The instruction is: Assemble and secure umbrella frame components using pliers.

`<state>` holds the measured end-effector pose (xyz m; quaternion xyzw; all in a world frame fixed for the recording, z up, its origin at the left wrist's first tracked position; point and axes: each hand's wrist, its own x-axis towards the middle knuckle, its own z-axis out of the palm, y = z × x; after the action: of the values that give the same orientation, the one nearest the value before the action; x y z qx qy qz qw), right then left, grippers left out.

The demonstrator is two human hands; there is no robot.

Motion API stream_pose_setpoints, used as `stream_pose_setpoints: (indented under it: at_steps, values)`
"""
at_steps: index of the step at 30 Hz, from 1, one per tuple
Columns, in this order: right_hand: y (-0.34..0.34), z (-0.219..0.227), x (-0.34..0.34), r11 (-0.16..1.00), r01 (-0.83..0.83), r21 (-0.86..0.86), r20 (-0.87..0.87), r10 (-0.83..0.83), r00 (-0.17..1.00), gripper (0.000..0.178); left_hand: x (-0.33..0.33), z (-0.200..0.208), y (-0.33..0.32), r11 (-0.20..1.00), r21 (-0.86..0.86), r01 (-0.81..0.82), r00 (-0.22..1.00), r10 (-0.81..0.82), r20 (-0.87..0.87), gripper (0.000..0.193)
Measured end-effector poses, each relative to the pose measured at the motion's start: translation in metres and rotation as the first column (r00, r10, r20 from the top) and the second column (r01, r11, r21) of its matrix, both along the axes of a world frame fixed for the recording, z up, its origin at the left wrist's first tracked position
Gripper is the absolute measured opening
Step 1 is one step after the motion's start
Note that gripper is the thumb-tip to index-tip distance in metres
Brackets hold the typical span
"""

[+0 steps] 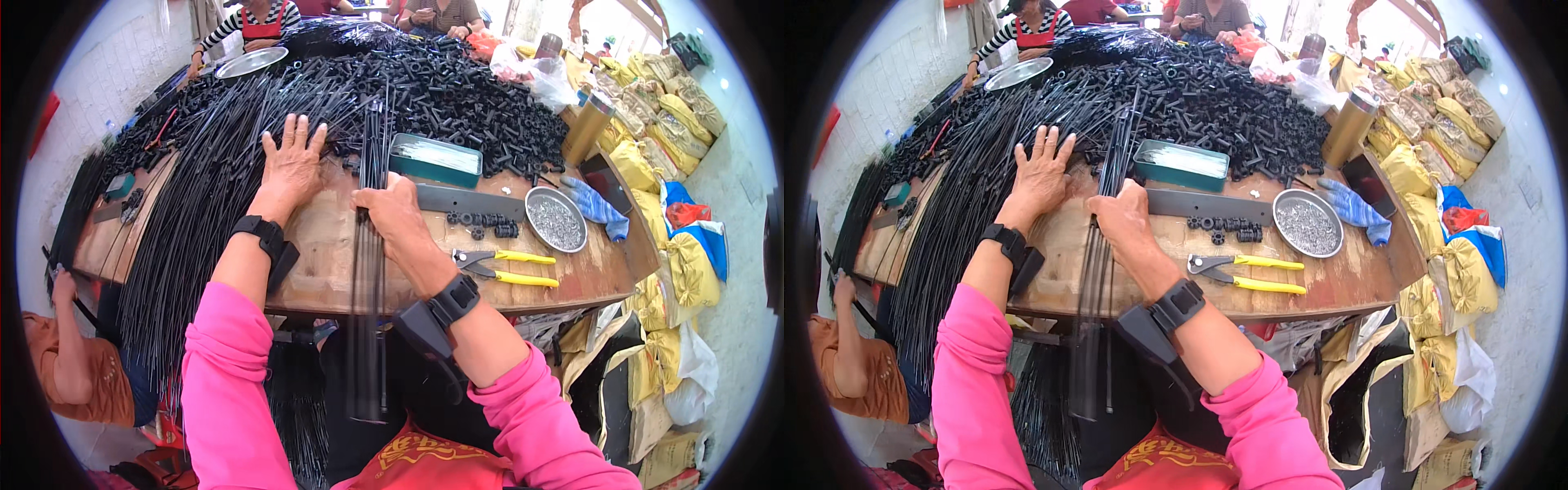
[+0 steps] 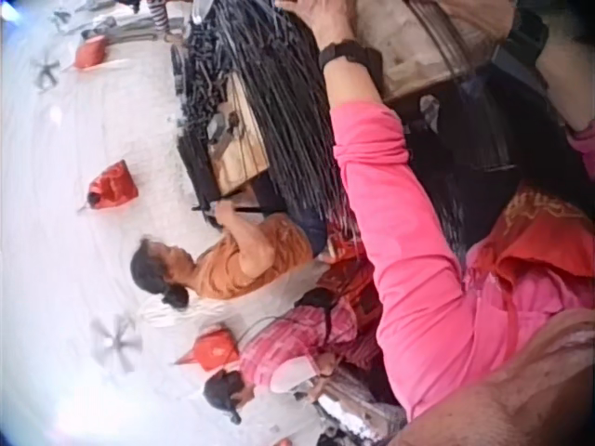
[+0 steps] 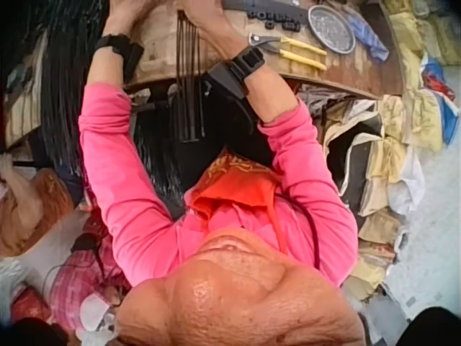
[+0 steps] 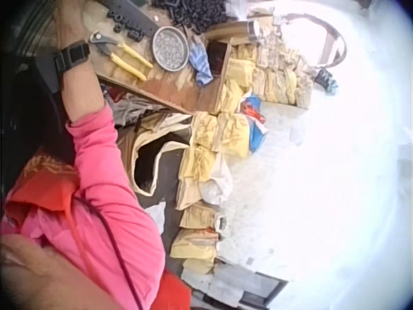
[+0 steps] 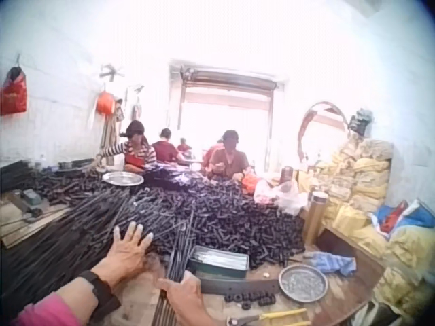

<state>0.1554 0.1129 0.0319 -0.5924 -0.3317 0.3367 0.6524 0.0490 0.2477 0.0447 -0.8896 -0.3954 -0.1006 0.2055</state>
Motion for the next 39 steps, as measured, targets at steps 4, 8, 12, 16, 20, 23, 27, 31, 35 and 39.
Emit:
stream_pose_setpoints:
  at_steps: [4, 8, 12, 16, 20, 23, 27, 31, 35, 39]
  values:
    - [-0.013, 0.015, 0.018, 0.998, -0.008, 0.063, 0.182, -0.003, 0.983, 0.015, -0.006, 0.008, 0.001, 0.996, 0.066, -0.06, 0.997, 0.056, 0.056, 0.058]
    - [-0.022, 0.047, 0.037, 0.998, -0.029, 0.048, 0.205, 0.019, 0.979, 0.015, 0.002, 0.0, 0.004, 0.989, 0.141, -0.032, 0.987, 0.009, 0.163, 0.05]
    - [-0.02, 0.046, 0.049, 0.999, -0.033, 0.011, 0.102, 0.031, 0.994, 0.011, 0.012, 0.002, 0.002, 0.991, 0.072, 0.114, 0.943, -0.131, 0.307, 0.027]
    - [-0.025, 0.045, 0.053, 0.996, -0.073, 0.055, 0.08, 0.068, 0.994, 0.015, 0.006, -0.003, 0.008, 0.991, 0.02, 0.13, 0.889, -0.126, 0.441, 0.015]
    - [-0.029, 0.049, 0.085, 0.992, 0.114, 0.046, 0.126, -0.119, 0.985, 0.016, -0.006, -0.001, 0.023, 0.991, -0.107, 0.083, 0.844, -0.013, 0.536, 0.02]
    - [-0.042, 0.052, 0.103, 0.989, 0.1, 0.113, 0.082, -0.11, 0.991, 0.015, 0.0, 0.005, 0.007, 0.992, -0.118, 0.04, 0.912, 0.012, 0.41, 0.034]
    - [-0.064, 0.056, 0.086, 0.986, -0.032, 0.166, -0.006, 0.034, 0.999, 0.016, 0.003, 0.004, -0.01, 0.993, -0.117, -0.035, 0.954, 0.068, 0.291, 0.062]
    - [-0.088, 0.055, 0.062, 0.968, -0.081, 0.238, 0.025, 0.078, 0.997, 0.021, -0.002, 0.03, -0.023, 0.955, -0.232, 0.183, 0.863, -0.043, 0.504, 0.054]
    - [-0.112, 0.04, 0.032, 0.917, -0.239, 0.32, 0.018, 0.246, 0.969, 0.041, -0.002, 0.062, -0.069, 0.495, -0.552, 0.671, 0.411, 0.372, 0.832, 0.05]
    - [-0.13, 0.031, -0.007, 0.854, -0.402, 0.33, 0.059, 0.406, 0.912, 0.048, -0.009, 0.067, -0.102, 0.033, -0.328, 0.944, 0.251, 0.575, 0.779, 0.069]
